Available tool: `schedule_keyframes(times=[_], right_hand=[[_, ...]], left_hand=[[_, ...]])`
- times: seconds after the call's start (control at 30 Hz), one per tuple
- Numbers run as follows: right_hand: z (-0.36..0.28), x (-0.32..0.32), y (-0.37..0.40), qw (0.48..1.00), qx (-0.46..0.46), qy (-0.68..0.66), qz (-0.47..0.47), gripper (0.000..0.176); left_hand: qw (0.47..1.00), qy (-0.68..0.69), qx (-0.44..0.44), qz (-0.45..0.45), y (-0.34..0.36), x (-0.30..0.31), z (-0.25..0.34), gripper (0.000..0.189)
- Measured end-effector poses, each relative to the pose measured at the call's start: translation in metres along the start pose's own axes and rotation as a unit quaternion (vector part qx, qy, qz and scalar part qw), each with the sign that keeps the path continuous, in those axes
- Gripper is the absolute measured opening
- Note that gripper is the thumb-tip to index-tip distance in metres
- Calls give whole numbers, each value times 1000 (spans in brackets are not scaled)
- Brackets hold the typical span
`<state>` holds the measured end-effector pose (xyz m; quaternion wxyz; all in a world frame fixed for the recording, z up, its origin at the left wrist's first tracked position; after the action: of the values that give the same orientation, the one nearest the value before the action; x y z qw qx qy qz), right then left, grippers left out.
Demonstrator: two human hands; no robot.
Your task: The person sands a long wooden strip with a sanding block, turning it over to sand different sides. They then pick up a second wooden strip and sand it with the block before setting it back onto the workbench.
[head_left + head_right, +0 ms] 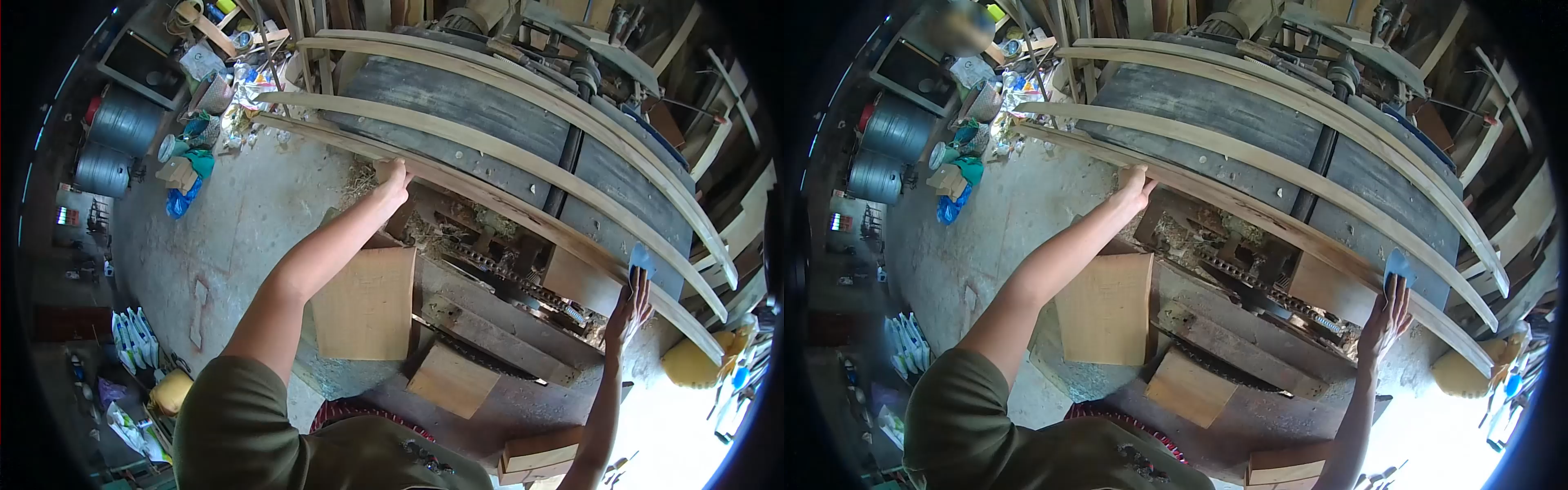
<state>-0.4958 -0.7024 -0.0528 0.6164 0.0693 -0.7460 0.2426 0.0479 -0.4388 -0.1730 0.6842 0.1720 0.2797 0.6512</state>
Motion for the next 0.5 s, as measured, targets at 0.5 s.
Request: schedule_keyframes(times=[0.5], right_hand=[[-4, 6, 3, 1000, -22, 8, -20, 46]], left_hand=[[602, -508, -533, -308, 126, -157, 66, 69]])
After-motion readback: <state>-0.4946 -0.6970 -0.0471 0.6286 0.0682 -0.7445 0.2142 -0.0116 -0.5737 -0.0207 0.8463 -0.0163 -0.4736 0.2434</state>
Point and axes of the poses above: each hand's wrist, its own y-axis away from the middle knuckle, its own x-axis out of the back of the hand, z = x × y, the point moved 10 cm from there along -y, towards the middle knuckle, and after that the axes turned 2 degrees about y, right-handed, at the moved point
